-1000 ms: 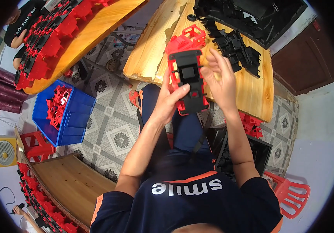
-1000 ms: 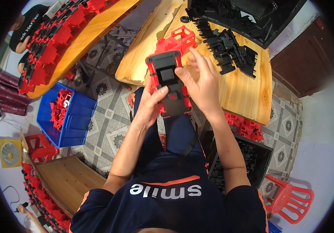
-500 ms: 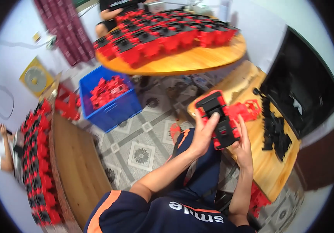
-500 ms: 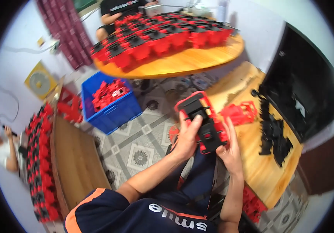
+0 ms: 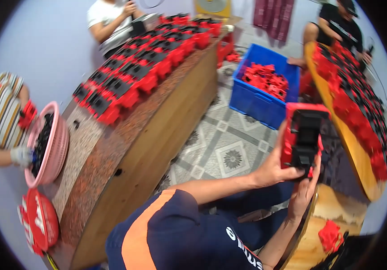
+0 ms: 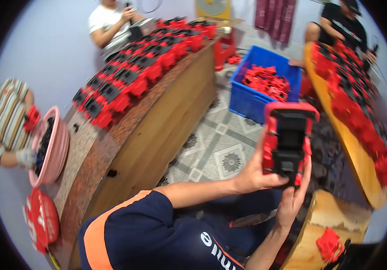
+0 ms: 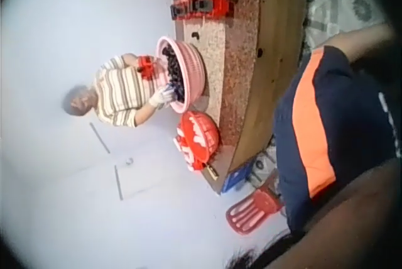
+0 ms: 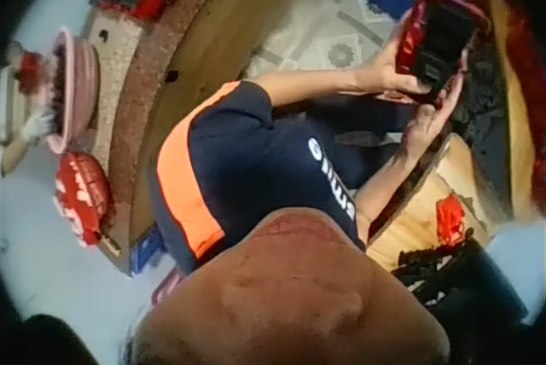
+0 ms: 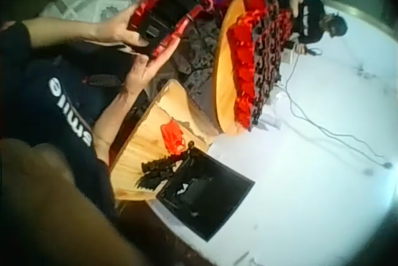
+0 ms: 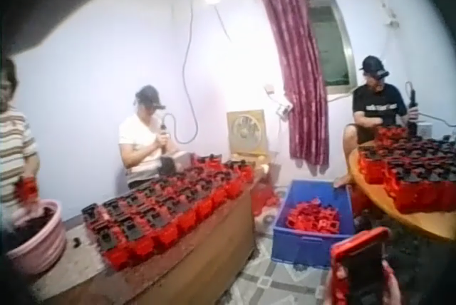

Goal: The person assembles toy cars by attaching black plastic bases onto red plastic toy car bodies by hand, then places the assembled toy cars on a table.

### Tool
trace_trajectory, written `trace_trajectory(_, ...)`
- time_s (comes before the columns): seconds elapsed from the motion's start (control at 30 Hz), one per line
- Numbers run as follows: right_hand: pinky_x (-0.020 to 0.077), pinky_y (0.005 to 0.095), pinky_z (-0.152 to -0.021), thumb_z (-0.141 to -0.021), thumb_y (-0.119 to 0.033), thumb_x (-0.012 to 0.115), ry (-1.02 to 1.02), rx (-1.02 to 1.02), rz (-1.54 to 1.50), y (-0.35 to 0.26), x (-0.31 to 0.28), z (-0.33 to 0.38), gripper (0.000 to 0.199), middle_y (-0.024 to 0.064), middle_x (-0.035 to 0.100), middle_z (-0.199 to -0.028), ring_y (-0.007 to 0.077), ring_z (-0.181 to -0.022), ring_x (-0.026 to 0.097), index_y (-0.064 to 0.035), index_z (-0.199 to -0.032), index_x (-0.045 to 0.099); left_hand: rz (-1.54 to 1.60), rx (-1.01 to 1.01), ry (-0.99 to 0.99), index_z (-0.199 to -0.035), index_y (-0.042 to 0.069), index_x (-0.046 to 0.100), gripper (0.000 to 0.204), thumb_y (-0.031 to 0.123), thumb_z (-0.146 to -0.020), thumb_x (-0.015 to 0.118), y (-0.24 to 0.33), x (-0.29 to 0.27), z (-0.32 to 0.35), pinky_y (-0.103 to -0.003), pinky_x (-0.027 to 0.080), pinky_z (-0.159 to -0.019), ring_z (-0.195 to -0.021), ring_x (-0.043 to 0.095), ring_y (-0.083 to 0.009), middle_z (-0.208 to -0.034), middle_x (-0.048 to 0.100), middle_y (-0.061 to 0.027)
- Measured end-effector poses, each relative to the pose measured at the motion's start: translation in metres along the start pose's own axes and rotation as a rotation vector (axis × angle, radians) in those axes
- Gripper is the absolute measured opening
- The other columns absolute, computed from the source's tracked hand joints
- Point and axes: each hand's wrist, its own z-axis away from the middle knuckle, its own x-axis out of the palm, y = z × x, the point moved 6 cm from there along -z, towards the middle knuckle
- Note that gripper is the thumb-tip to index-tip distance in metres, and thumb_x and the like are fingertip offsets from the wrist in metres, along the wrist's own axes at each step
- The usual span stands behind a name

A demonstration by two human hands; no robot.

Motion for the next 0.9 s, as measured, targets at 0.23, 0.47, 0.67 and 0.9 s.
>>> trace_trajectory(0.23, 0.0446, 0.0356, -0.100, -0.096, -0.025, 0.062, -0.412, 0.184, 0.022, 0.049, 0.042, -0.017, 0.052, 0.0156, 0.050, -0.141, 0.0245, -0.125, 0.053, 0.0003, -0.139, 0.047, -0.822, 0.689, 1.156, -0.143, 0.004, 0.033, 0.062, 0.014, -0.090, 0.064, 0.259, -0.155, 0.101, -0.039, 0.045, -0.100, -0.121, 0.053, -0.0260, -0.135, 0.048, -0.0146)
trace_trajectory(0.47, 0.0493, 0.0302, -0.093, -0.098, -0.010, 0.058, -0.305, 0.396, -0.012, 0.100, 0.016, -0.002, 0.038, 0.0145, 0.062, -0.122, 0.0183, -0.106, 0.062, 0.0044, -0.132, 0.053, -0.598, 0.228, 1.489, -0.117, 0.013, 0.060, 0.041, 0.029, -0.082, 0.074, 0.337, -0.260, 0.249, -0.039, 0.054, -0.086, -0.098, 0.065, -0.0203, -0.108, 0.067, -0.0046)
trace_trajectory(0.67, 0.0510, 0.0281, -0.087, -0.098, -0.010, 0.056, -0.160, 0.369, 0.001, 0.094, -0.010, 0.022, 0.034, 0.0140, 0.065, -0.117, 0.0182, -0.102, 0.064, 0.0050, -0.129, 0.054, -0.535, 0.064, 1.474, -0.130, 0.013, 0.054, 0.068, 0.048, -0.076, 0.076, 0.348, -0.325, 0.259, -0.047, 0.048, -0.087, -0.107, 0.061, -0.0242, -0.124, 0.062, -0.0081)
trace_trajectory(0.9, 0.0514, 0.0250, -0.084, -0.093, -0.010, 0.063, 0.185, 0.425, 0.059, 0.087, -0.054, 0.085, 0.028, 0.0080, 0.069, -0.106, 0.0126, -0.095, 0.064, 0.0034, -0.118, 0.064, -2.004, 1.208, 1.269, -0.136, -0.006, 0.037, 0.070, 0.022, -0.084, 0.076, 0.303, -0.202, 0.173, -0.047, 0.045, -0.095, -0.111, 0.052, -0.0353, -0.131, 0.045, -0.0225)
